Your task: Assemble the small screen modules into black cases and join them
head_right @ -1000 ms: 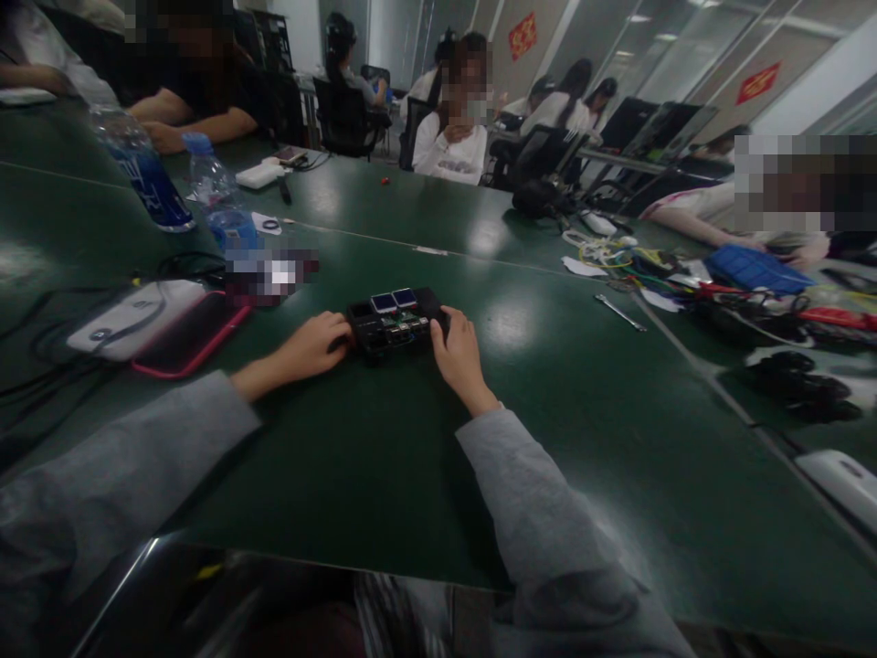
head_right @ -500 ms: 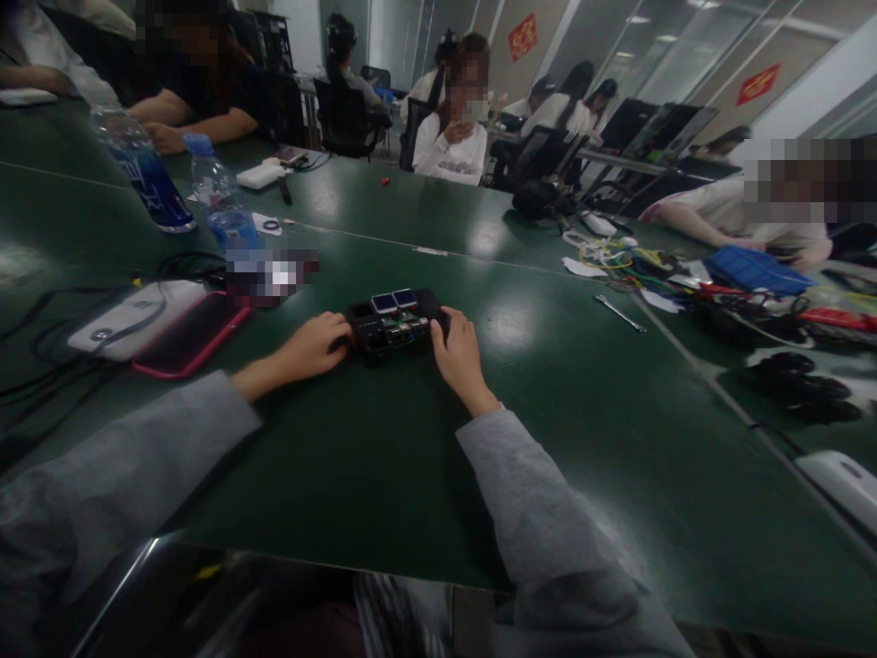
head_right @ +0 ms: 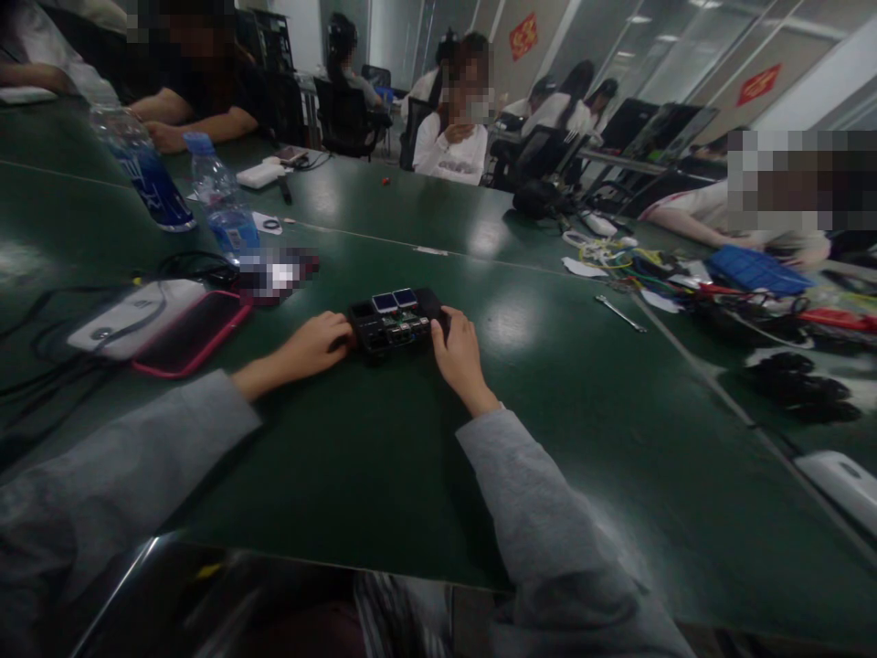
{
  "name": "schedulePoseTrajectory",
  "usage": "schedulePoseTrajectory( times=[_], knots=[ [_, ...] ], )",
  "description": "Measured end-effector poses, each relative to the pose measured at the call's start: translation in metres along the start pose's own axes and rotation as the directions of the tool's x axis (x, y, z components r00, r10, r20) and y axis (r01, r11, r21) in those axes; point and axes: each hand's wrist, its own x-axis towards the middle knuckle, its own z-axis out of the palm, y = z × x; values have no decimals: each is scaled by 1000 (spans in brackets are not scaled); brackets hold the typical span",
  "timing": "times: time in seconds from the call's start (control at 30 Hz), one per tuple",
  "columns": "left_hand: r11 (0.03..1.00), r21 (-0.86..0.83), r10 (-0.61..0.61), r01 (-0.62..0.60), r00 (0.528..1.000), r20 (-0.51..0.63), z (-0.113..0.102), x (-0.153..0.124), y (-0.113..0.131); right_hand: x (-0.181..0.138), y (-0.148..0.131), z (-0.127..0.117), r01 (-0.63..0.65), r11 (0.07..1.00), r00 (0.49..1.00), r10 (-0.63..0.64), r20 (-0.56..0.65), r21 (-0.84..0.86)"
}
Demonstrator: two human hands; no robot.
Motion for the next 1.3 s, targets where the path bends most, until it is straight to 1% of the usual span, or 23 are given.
schedulePoseTrajectory(
  times=[0.3,0.67,0.87,1.3],
  knots=[
    [1000,-13,-8,8,1000,7,-3,-1,3,-1,0,-1,-17,1000,1000,17,2,2],
    [1000,-16,4,-4,1000,8,-1,-1,1,0,-1,-1,5,1000,1000,-5,-3,2],
    [1000,5,-1,1,1000,6,-1,0,0,0,-1,0,0,1000,1000,0,-12,9],
    [1000,-9,-15,15,1000,15,-2,-1,2,0,-3,-1,-11,1000,1000,11,-3,9]
  ],
)
